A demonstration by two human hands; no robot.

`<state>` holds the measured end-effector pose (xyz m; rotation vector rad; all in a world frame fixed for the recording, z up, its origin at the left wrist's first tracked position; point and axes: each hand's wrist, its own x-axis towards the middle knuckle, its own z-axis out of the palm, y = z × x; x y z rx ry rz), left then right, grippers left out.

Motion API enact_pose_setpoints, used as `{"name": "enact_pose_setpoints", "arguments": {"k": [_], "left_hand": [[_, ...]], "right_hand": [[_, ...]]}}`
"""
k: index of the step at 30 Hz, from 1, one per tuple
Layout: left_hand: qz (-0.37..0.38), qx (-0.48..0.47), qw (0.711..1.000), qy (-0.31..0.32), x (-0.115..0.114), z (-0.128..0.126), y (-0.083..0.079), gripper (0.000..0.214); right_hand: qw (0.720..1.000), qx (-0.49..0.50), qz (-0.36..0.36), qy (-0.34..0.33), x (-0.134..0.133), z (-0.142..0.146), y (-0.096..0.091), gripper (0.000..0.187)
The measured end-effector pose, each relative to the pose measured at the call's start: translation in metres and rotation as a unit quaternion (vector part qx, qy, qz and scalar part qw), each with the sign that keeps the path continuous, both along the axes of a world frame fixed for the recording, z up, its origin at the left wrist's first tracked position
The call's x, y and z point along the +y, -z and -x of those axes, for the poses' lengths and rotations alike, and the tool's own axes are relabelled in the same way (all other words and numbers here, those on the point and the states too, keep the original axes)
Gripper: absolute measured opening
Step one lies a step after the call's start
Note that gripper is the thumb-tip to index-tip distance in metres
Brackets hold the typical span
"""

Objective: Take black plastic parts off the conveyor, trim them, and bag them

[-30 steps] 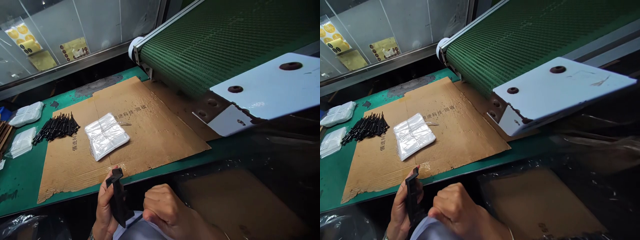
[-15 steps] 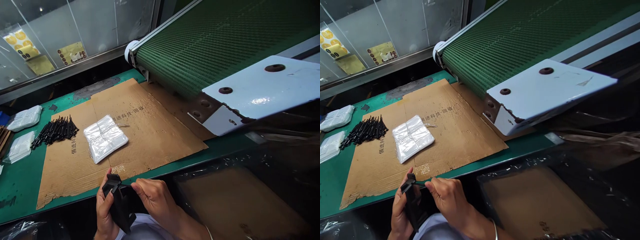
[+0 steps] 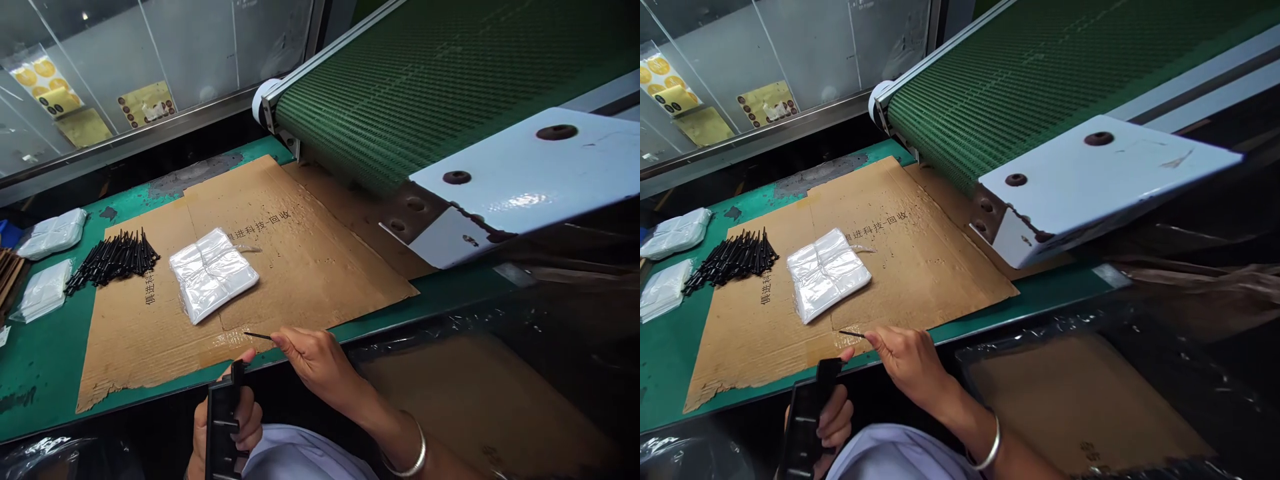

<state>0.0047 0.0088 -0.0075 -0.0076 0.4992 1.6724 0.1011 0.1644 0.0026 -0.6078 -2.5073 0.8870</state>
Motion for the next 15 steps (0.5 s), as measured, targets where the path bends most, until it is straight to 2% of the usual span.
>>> {"name": "enact_pose_setpoints", "arguments": {"k": [4,8,12,15], "left_hand": [[0.053,-0.094,0.994,-0.021,-0.007,0.003,-0.005,0.033],[0.059,-0.192,0.979,-0.032,-0.014,0.004,-0.008,0.019],[0.052,-0.238,0.968,-0.062,-0.012,0.003,-0.01,0.008],[0.051,-0.239,0.967,-0.07,-0.008,0.001,-0.011,0.012]], "right_hand": [[0.988,-0.076,-0.112,0.078,0.019,0.002,0.01,0.036],[0.946,-0.163,-0.236,0.149,0.039,0.003,0.028,0.024],[0.931,-0.167,-0.272,0.176,0.044,0.002,0.034,0.025],[0.951,-0.081,-0.249,0.162,0.032,0.0,0.024,0.022]]}}
